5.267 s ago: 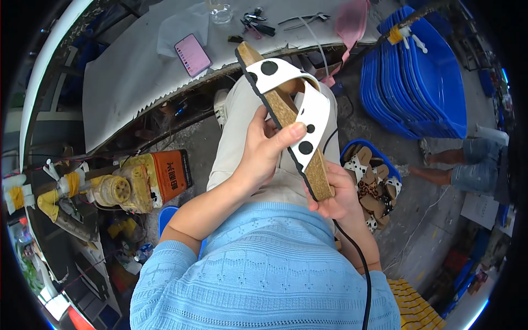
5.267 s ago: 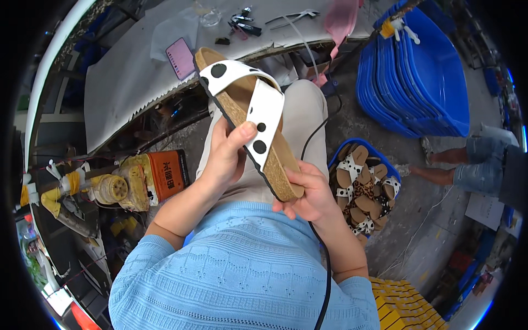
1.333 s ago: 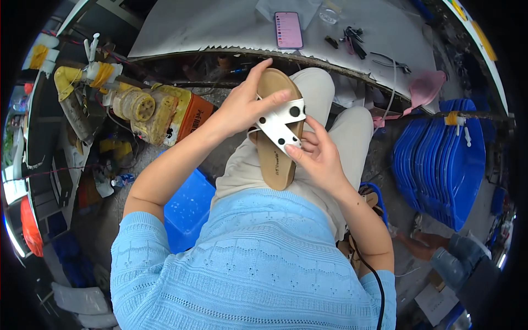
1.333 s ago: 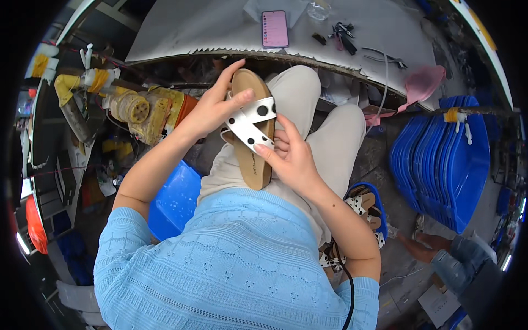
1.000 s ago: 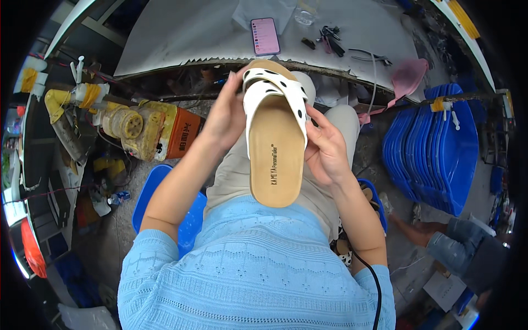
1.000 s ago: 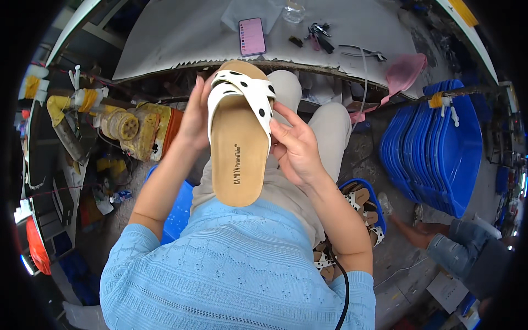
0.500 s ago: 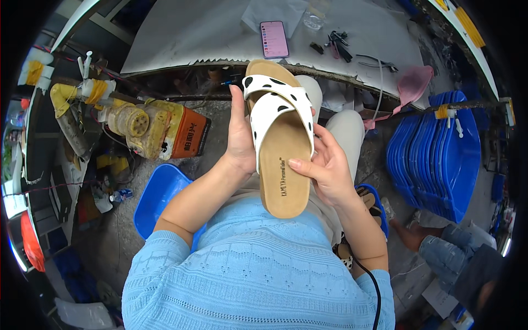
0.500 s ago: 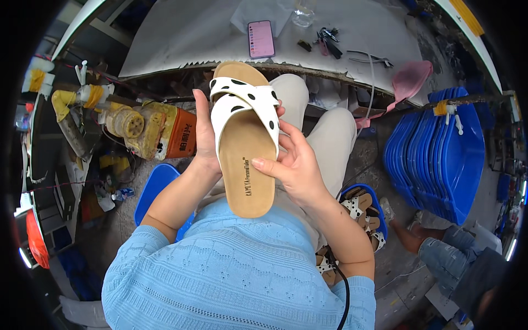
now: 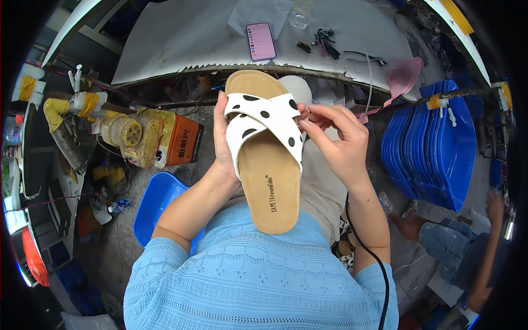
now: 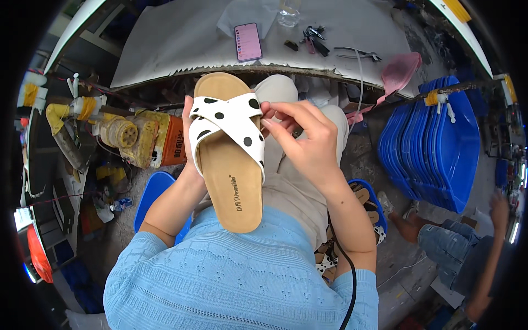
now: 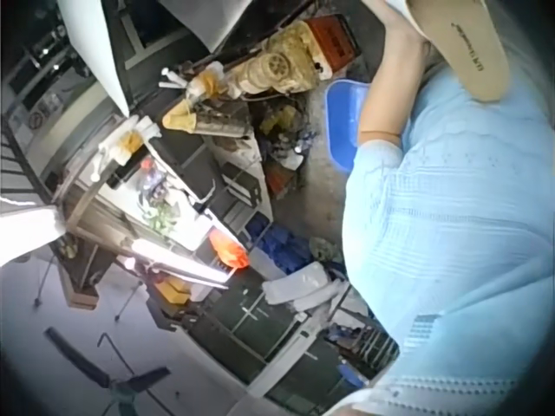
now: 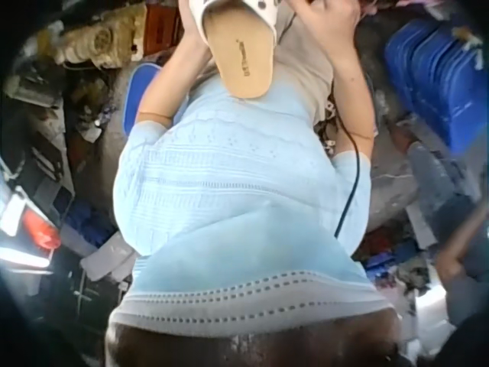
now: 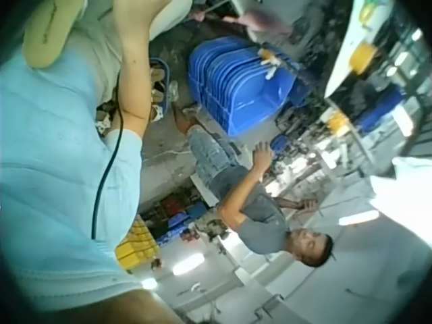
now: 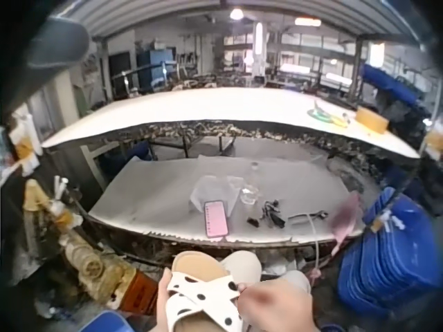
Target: Inspecting sandals for quality control and checking a mobile device.
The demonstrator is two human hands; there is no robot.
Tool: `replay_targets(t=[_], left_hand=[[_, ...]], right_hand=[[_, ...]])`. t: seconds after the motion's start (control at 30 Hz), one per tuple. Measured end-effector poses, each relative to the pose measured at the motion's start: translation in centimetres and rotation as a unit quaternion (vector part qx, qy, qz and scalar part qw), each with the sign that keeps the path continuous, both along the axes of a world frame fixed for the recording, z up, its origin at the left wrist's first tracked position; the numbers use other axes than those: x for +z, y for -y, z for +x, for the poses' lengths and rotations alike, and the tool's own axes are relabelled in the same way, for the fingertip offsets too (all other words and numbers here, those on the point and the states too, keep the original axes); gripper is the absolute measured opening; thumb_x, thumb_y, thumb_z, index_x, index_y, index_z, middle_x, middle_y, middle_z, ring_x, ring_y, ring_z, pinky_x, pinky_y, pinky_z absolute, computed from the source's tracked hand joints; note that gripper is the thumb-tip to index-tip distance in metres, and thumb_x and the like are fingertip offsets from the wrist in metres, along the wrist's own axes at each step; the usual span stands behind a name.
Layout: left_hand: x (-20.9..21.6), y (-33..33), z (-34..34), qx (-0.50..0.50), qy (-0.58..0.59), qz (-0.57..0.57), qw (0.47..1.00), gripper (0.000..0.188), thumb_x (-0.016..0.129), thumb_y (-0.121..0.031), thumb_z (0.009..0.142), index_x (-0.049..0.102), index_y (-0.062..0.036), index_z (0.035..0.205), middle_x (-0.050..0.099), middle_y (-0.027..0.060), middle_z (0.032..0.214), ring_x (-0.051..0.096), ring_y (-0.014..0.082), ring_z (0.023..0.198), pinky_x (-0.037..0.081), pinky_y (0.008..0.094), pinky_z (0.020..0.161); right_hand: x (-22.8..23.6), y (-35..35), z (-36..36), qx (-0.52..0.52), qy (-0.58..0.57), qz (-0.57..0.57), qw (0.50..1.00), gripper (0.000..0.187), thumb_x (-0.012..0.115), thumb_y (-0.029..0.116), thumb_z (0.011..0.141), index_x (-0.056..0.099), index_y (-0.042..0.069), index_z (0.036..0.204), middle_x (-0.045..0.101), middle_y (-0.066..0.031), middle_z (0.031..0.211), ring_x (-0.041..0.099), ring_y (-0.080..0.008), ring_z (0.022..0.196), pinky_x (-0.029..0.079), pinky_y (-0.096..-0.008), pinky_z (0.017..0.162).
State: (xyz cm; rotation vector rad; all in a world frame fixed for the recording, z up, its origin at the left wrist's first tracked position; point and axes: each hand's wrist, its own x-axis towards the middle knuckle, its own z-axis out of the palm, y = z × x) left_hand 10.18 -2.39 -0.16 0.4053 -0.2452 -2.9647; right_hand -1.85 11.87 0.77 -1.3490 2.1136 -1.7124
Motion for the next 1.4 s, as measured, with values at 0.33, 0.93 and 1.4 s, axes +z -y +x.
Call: replay_targets(t=[0.33,0.93,1.4], left_hand=[[0.1,0.3,-0.7,-0.025,-0.005,0.061,0.998,0.086,0.043,-0.073,0.083,0.046,-0.0024,0.133,0.056,0.0222,0.123,0.060,0.0386,0.105,0.049,0.0560,0.094],[-0.3,2.9,-2.6,0.017,0.004,0.072,0.997,0.093,0.040,-0.077,0.082,0.040,-0.0028,0.137,0.051,0.0209,0.131,0.054,0.0351,0.114,0.046,0.0523,0.095],[1.5,6.9,-3.2,0.121,-0.039,0.131,0.983,0.095,0.043,-0.077,0.081,0.037,-0.0023,0.139,0.044,0.0214,0.138,0.050,0.0356,0.120,0.042,0.0526,0.098]], right_hand=[[-1.0,1.9,-1.9,-0.027,-0.261,-0.086,0.961,0.018,0.072,-0.007,0.071,0.067,-0.003,0.088,0.061,-0.0105,0.077,0.057,-0.0232,0.061,0.045,-0.0318,0.051],[-7.7,3.6,-12.4,-0.047,-0.025,0.144,0.988,0.016,0.068,0.011,0.083,0.070,-0.002,0.092,0.068,-0.0146,0.087,0.066,-0.0218,0.073,0.051,-0.0294,0.067],[-20.4,13.7,-31.6,-0.141,-0.297,0.428,0.842,0.028,0.060,0.019,0.078,0.056,-0.002,0.096,0.063,-0.0235,0.090,0.060,-0.0427,0.084,0.047,-0.0513,0.080]])
